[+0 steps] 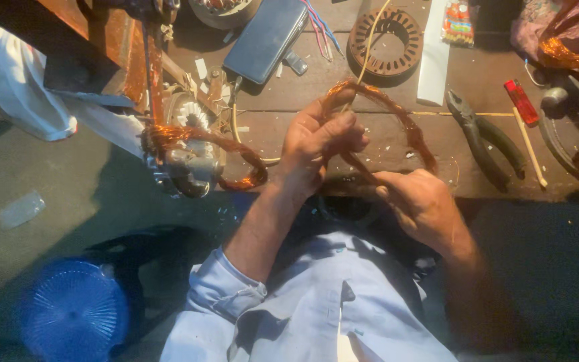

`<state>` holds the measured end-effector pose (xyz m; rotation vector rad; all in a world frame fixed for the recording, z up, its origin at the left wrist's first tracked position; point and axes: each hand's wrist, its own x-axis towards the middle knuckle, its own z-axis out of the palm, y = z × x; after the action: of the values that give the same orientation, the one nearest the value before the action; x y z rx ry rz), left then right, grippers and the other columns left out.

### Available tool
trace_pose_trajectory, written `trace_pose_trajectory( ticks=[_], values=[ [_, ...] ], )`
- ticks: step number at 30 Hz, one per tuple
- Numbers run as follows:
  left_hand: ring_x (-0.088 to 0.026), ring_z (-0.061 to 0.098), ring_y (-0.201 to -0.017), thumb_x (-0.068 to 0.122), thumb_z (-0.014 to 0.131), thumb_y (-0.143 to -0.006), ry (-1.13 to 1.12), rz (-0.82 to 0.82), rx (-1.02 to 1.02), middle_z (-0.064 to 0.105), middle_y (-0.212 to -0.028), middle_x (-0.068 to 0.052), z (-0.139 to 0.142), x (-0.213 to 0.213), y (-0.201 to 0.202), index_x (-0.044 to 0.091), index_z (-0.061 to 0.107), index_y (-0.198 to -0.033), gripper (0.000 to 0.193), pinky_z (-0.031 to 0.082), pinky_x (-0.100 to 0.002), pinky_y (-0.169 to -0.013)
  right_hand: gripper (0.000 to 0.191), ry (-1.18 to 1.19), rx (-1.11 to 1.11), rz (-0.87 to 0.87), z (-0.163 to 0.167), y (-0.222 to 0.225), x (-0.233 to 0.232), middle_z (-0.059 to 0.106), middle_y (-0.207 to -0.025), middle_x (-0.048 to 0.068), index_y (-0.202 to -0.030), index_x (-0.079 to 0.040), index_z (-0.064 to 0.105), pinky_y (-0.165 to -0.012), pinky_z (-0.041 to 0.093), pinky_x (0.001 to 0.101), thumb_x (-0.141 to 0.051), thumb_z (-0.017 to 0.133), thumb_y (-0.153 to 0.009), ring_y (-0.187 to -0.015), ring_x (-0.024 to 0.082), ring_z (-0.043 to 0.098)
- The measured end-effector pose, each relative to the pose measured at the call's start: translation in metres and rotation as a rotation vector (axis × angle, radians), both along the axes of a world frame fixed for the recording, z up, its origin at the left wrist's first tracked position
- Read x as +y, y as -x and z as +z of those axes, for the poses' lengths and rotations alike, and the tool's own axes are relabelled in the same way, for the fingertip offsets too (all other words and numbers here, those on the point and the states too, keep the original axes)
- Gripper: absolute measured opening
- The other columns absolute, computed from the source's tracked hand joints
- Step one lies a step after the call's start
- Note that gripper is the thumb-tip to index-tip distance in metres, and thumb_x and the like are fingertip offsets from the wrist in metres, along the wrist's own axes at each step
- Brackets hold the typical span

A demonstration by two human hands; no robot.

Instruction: The person winds a bundle of copper wire by hand into a coil, repeatedly adjusting and tightening the loops. The person holds the wire with both hands and shapes it into a compact circular form.

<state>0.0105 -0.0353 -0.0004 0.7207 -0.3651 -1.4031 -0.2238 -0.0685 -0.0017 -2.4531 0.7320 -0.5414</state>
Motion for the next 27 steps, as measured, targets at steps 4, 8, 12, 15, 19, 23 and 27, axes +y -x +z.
trace_pose_trajectory(
  ticks=[4, 8, 12, 15, 19, 23, 27],
  values=[
    [-0.012, 0.051, -0.056, 0.029, 0.065, -0.109, 0.077, 0.054, -0.053, 0.054, -0.072, -0.002, -0.012, -0.009, -0.005, -0.006, 0.063, -0.129, 0.040, 0.050, -0.030, -0.054, 0.031, -0.049, -0.091, 0.051, -0.011, 0.006, 0.003, 0.068, -0.092, 0.014, -0.123, -0.006, 0.065, -0.072, 0.053, 0.0418, -0.007, 0.070, -0.093, -0.082, 0.032, 0.068],
    [-0.009, 0.042, -0.043, 0.033, 0.060, -0.105, -0.063, 0.017, 0.021, 0.050, -0.066, -0.001, -0.019, -0.009, -0.012, -0.001, 0.063, -0.115, 0.035, 0.042, -0.027, -0.044, 0.035, -0.016, -0.048, 0.109, -0.009, 0.009, -0.004, 0.071, -0.090, 0.011, -0.124, -0.008, 0.067, -0.072, 0.055, 0.0407, -0.007, 0.073, -0.089, -0.080, 0.029, 0.070],
    [-0.008, 0.037, -0.044, 0.034, 0.060, -0.107, -0.034, 0.059, -0.013, 0.047, -0.065, 0.001, -0.020, -0.005, -0.008, 0.001, 0.061, -0.109, 0.033, 0.036, -0.024, -0.042, 0.046, -0.037, -0.077, 0.130, 0.026, 0.007, 0.003, 0.068, -0.110, 0.019, -0.128, -0.003, 0.064, -0.085, 0.056, 0.0402, -0.014, 0.077, -0.085, -0.099, 0.032, 0.069],
    [-0.007, 0.036, -0.047, 0.034, 0.060, -0.108, 0.014, 0.028, -0.030, 0.044, -0.065, 0.002, -0.018, -0.003, -0.007, -0.001, 0.062, -0.111, 0.035, 0.034, -0.023, -0.043, 0.044, -0.044, -0.316, 0.106, 0.057, -0.002, 0.024, 0.063, -0.130, 0.022, -0.132, -0.003, 0.061, -0.103, 0.055, 0.0416, -0.013, 0.073, -0.091, -0.120, 0.036, 0.066],
    [-0.006, 0.036, -0.049, 0.035, 0.058, -0.107, 0.020, -0.044, -0.093, 0.046, -0.064, 0.001, -0.013, -0.001, 0.005, -0.002, 0.063, -0.113, 0.038, 0.032, -0.022, -0.044, 0.039, 0.357, -0.421, -0.104, 0.057, -0.044, 0.012, 0.059, -0.138, 0.023, -0.136, 0.000, 0.057, -0.111, 0.051, 0.0488, -0.006, 0.069, -0.099, -0.131, 0.045, 0.061],
    [-0.006, 0.034, -0.047, 0.034, 0.058, -0.109, 0.034, -0.109, -0.033, 0.041, -0.062, 0.004, -0.008, -0.002, 0.005, -0.001, 0.063, -0.113, 0.035, 0.032, -0.023, -0.043, 0.040, 0.407, -0.303, -0.137, 0.029, -0.081, -0.034, 0.062, -0.130, 0.025, -0.137, 0.004, 0.060, -0.098, 0.056, 0.0478, -0.001, 0.071, -0.098, -0.116, 0.043, 0.066],
    [-0.006, 0.038, -0.047, 0.031, 0.059, -0.109, -0.031, -0.138, 0.011, 0.045, -0.064, 0.004, -0.006, -0.006, -0.019, -0.002, 0.064, -0.120, 0.036, 0.038, -0.022, -0.044, 0.031, 0.092, -0.207, -0.006, 0.017, -0.084, -0.071, 0.068, -0.095, 0.019, -0.135, -0.002, 0.068, -0.074, 0.054, 0.0390, 0.000, 0.071, -0.104, -0.083, 0.031, 0.069]
  ],
)
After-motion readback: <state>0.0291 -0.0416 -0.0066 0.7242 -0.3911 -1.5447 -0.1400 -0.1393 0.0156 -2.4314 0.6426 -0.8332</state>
